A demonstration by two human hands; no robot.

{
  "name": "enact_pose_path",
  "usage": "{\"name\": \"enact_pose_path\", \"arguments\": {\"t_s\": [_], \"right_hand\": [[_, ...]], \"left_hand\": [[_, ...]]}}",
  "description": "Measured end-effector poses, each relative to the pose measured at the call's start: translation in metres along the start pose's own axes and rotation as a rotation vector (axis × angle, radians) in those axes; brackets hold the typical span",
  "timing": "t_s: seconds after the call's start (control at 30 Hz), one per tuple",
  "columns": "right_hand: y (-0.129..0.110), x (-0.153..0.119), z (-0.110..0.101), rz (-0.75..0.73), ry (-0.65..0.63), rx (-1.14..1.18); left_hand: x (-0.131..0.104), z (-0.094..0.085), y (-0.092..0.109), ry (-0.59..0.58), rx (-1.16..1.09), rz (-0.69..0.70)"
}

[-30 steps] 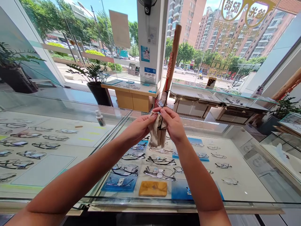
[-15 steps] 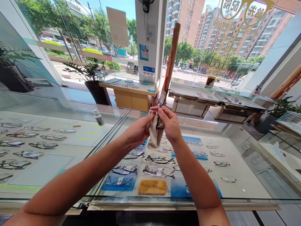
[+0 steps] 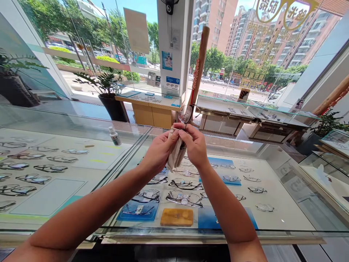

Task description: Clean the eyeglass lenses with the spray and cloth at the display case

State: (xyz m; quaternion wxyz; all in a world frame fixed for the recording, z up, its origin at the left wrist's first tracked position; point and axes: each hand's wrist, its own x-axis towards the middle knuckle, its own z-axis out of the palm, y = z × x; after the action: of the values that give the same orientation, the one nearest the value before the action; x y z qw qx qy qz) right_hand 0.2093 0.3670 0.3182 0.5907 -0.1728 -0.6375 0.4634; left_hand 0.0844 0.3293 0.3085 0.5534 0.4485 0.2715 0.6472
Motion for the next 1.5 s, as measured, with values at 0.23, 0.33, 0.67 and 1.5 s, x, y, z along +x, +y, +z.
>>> {"name": "enact_pose_path", "arguments": {"t_s": [0.23, 0.33, 0.67, 1.5], "right_hand": [[0.000, 0.000, -0.003, -0.019, -0.077, 0.063], [0.000, 0.000, -0.004, -0.014, -0.101, 0.083], [0.004, 0.003, -0.005, 0.028, -0.046, 0.145], [-0.001, 0.010, -0.007, 0.140, 0.047, 0.314]], "left_hand": [[0.000, 0.001, 0.001, -0.078, 0.016, 0.016], [0.001, 0.000, -0.001, -0.091, 0.011, 0.023], [-0.001, -0.003, 0.001, -0.063, 0.152, 0.167], [0.019, -0.023, 0.010, -0.247, 0.306, 0.164]]}}
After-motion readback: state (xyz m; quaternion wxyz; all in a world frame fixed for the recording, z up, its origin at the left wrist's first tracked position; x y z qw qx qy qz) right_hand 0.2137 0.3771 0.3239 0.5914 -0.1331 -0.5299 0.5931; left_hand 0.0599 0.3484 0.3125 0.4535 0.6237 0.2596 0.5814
